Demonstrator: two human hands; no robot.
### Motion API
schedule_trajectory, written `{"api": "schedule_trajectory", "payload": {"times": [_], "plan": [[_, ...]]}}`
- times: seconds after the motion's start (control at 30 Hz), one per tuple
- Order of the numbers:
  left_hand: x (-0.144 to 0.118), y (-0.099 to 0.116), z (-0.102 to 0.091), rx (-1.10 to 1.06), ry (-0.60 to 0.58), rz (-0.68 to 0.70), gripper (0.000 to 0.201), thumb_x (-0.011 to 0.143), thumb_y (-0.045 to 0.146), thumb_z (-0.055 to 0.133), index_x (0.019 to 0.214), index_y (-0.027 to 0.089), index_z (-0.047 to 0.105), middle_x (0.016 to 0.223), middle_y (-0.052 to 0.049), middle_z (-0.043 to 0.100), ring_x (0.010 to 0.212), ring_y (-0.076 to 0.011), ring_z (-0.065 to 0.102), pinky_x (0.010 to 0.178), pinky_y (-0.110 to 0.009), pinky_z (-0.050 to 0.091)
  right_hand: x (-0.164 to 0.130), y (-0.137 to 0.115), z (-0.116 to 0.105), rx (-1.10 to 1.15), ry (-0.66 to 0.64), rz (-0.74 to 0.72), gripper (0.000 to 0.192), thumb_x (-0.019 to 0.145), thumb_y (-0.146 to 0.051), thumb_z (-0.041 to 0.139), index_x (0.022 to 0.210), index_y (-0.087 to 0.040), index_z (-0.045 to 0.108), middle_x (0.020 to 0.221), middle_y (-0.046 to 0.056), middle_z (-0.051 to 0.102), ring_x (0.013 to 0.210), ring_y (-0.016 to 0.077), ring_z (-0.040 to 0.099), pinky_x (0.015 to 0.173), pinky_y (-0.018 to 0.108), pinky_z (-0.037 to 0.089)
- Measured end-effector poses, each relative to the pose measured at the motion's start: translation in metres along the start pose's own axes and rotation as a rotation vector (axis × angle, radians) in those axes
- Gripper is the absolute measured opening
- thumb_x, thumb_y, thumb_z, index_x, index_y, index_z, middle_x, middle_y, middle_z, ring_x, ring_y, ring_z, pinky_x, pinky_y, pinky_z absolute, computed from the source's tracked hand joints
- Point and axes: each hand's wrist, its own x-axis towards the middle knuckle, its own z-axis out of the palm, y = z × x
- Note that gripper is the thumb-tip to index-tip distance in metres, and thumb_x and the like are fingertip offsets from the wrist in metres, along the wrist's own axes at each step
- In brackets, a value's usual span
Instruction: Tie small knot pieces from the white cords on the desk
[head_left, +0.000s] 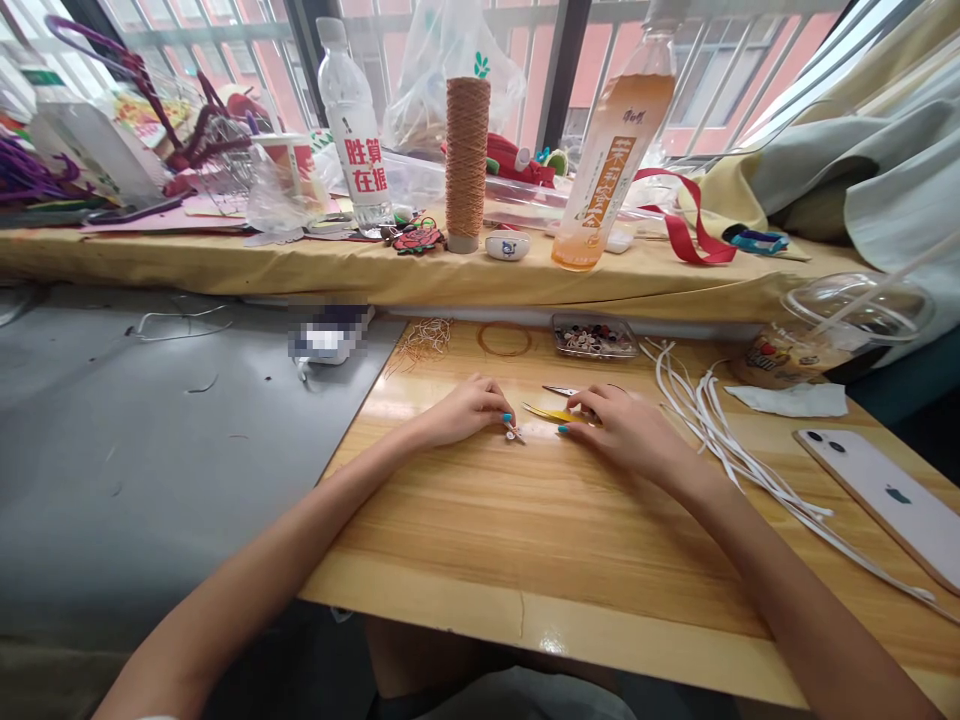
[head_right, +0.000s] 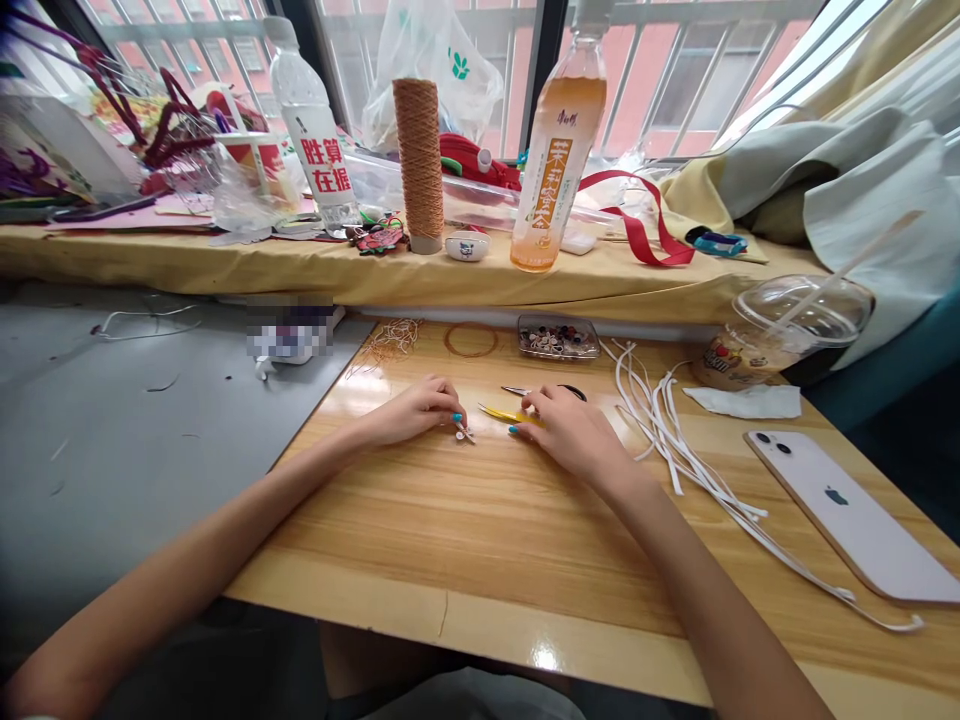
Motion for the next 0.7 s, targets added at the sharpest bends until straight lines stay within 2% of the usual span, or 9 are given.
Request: {"api": "schedule_trajectory", "payload": {"times": [0.07, 0.13, 0.2, 0.27, 0.33, 0.47, 0.53, 0.63, 0.7], "plan": [[0.0, -0.002, 0.0, 0.091, 0.051, 0.028, 0.02, 0.081, 0.021, 0.046, 0.094, 0.02, 0.061, 0.089, -0.005, 0.054, 0.089, -0.0161, 0.047, 0.081, -0.03, 0.037, -0.001, -0.001, -0.002, -0.059, -0.049, -0.011, 0.014, 0.079, -0.027, 0.045, 0.078, -0.018, 0.054, 0.083, 0.007, 0.059, 0.075, 0.0208, 0.054, 0.06, 0.03, 0.037], [-0.001, -0.002, 0.0, 0.185, 0.178, 0.033, 0.024, 0.082, 0.021, 0.043, 0.103, 0.019, 0.055, 0.095, -0.006, 0.052, 0.09, -0.0166, 0.046, 0.08, -0.031, 0.037, -0.001, -0.004, -0.003, -0.068, -0.055, -0.019, 0.014, 0.08, -0.025, 0.042, 0.072, -0.018, 0.051, 0.079, 0.007, 0.059, 0.074, 0.0204, 0.053, 0.059, 0.029, 0.036], [-0.001, -0.001, 0.0, 0.275, 0.262, 0.047, 0.022, 0.084, 0.023, 0.04, 0.099, 0.016, 0.055, 0.092, -0.007, 0.054, 0.087, -0.0168, 0.046, 0.077, -0.031, 0.037, -0.001, -0.005, -0.004, -0.004, -0.031, 0.023, 0.013, 0.079, -0.026, 0.043, 0.07, -0.018, 0.049, 0.075, 0.007, 0.059, 0.071, 0.0198, 0.053, 0.058, 0.029, 0.035], [-0.002, 0.003, 0.002, 0.339, 0.229, 0.113, 0.022, 0.085, 0.027, 0.04, 0.087, 0.015, 0.057, 0.084, -0.006, 0.056, 0.081, -0.0163, 0.047, 0.074, -0.029, 0.037, 0.001, -0.004, -0.005, 0.193, 0.013, 0.122, 0.01, 0.077, -0.028, 0.045, 0.073, -0.019, 0.047, 0.071, 0.005, 0.06, 0.065, 0.0177, 0.053, 0.057, 0.028, 0.035], [-0.004, 0.007, 0.005, 0.364, 0.134, 0.209, 0.022, 0.083, 0.03, 0.042, 0.08, 0.015, 0.058, 0.08, -0.005, 0.057, 0.077, -0.0155, 0.047, 0.071, -0.028, 0.037, 0.002, -0.002, -0.007, 0.506, 0.059, 0.228, 0.012, 0.075, -0.028, 0.048, 0.082, -0.02, 0.043, 0.066, 0.002, 0.06, 0.057, 0.014, 0.051, 0.051, 0.026, 0.035], [-0.005, 0.014, 0.01, 0.289, 0.037, 0.312, 0.017, 0.082, 0.027, 0.045, 0.086, 0.017, 0.058, 0.084, -0.004, 0.058, 0.08, -0.0146, 0.047, 0.073, -0.026, 0.038, 0.004, 0.0, -0.015, 1.043, 0.094, 0.319, 0.043, 0.074, -0.024, 0.049, 0.112, -0.026, 0.029, 0.055, -0.007, 0.054, 0.034, 0.0067, 0.034, 0.036, 0.019, 0.025], [-0.006, 0.014, 0.007, 0.223, 0.071, 0.312, 0.016, 0.081, 0.023, 0.045, 0.092, 0.017, 0.056, 0.089, -0.004, 0.058, 0.085, -0.0145, 0.047, 0.077, -0.026, 0.038, 0.003, -0.001, -0.021, 1.2, 0.097, 0.323, 0.048, 0.073, -0.026, 0.051, 0.117, -0.028, 0.032, 0.056, -0.007, 0.054, 0.032, 0.0049, 0.032, 0.034, 0.018, 0.022], [-0.006, 0.013, 0.001, 0.196, 0.209, 0.267, 0.019, 0.081, 0.014, 0.04, 0.093, 0.016, 0.054, 0.093, -0.005, 0.057, 0.088, -0.0144, 0.047, 0.081, -0.028, 0.037, 0.002, -0.002, -0.029, 1.41, 0.075, 0.298, 0.035, 0.073, -0.037, 0.053, 0.105, -0.022, 0.048, 0.075, 0.002, 0.061, 0.046, 0.0075, 0.049, 0.037, 0.019, 0.028], [-0.007, 0.013, 0.001, 0.244, 0.251, 0.247, 0.019, 0.081, 0.014, 0.039, 0.091, 0.015, 0.055, 0.092, -0.006, 0.058, 0.086, -0.0153, 0.047, 0.079, -0.03, 0.038, 0.002, -0.003, -0.031, 1.511, 0.058, 0.264, 0.031, 0.07, -0.041, 0.057, 0.093, -0.021, 0.053, 0.09, 0.006, 0.062, 0.06, 0.0111, 0.056, 0.039, 0.02, 0.03]]}}
